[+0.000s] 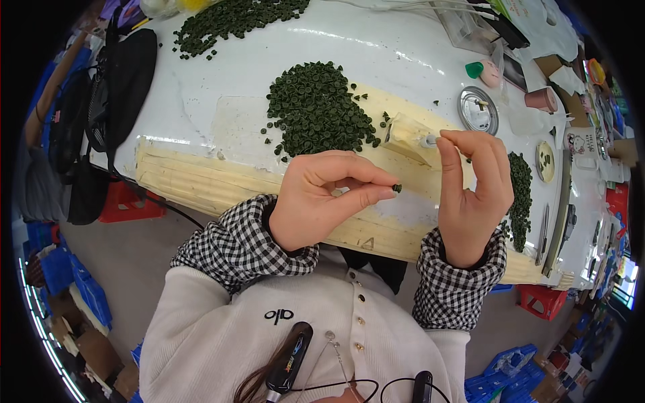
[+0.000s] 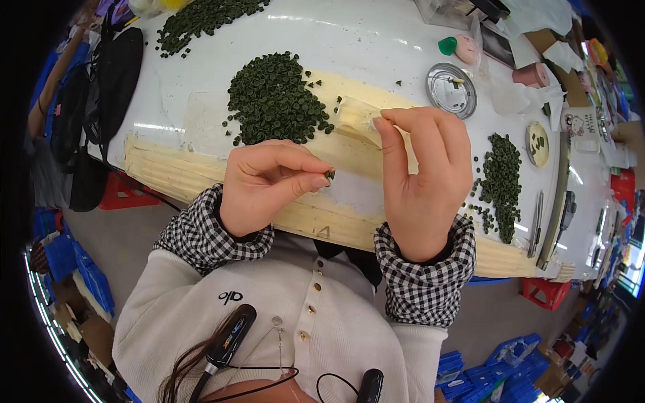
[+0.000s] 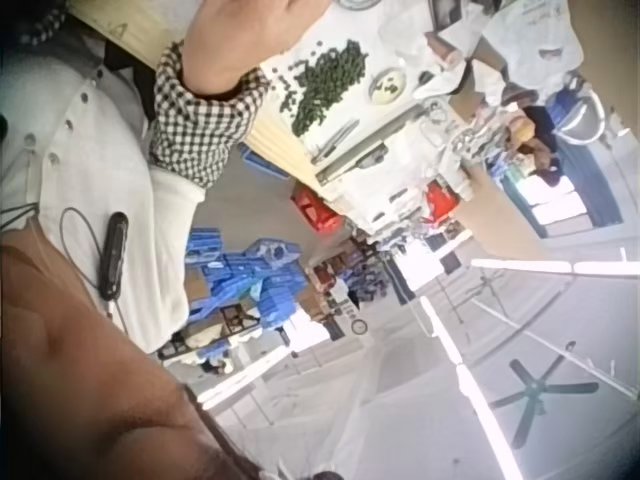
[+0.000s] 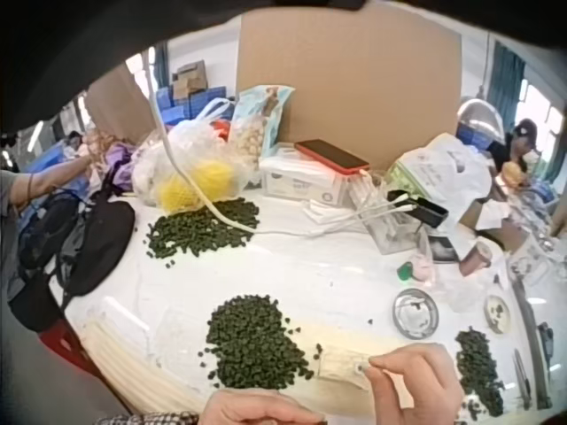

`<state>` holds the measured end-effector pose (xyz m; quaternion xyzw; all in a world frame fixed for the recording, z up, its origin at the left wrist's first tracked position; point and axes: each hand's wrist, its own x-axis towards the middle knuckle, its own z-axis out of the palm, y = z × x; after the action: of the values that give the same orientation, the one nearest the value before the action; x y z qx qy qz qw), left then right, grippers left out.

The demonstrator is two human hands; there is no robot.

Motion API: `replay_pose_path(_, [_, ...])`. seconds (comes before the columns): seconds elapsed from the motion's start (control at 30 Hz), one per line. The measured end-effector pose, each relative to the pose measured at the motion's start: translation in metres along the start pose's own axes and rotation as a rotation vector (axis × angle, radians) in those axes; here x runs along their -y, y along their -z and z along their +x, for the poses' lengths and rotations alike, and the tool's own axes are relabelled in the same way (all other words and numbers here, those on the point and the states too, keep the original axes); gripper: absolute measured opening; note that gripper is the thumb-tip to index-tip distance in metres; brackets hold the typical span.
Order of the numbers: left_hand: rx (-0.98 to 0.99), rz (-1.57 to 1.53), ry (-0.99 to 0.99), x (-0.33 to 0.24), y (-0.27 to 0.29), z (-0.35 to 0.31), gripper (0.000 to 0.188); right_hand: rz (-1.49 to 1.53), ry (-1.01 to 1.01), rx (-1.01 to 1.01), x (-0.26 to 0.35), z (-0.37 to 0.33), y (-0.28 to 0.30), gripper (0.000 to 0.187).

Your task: Assembling small green plastic components onto small black bases using an assembly jig on a workbench.

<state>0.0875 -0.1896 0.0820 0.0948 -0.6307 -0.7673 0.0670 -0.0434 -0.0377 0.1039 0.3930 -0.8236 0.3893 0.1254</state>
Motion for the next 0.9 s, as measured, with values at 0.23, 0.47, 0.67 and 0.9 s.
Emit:
replay_pose_path(0.23, [-0.057, -0.035, -0.049, 0.000, -0.002, -0.001, 0.019, -0.029, -0.033, -0.026, 0.013, -0.009, 0.011, 0.022])
replay_pose_path(0.47, [-0.059, -0.041, -0.080, 0.003, -0.002, 0.000, 0.019, 0.439, -0.188, 0.249, 0.029, -0.042, 0.012, 0.030])
replay_pose_path(0.67, [-0.062, -0.004, -0.078, 0.005, -0.001, -0.001, 0.018, 0.544, -0.222, 0.247, 0.028, -0.053, 0.007, 0.034])
replay_pose_path(0.9, [-0.007, 0.126, -0.125, 0.002, -0.003, 0.001, 0.018, 0.582, -0.224, 0.253, 0.024, -0.058, 0.011, 0.034])
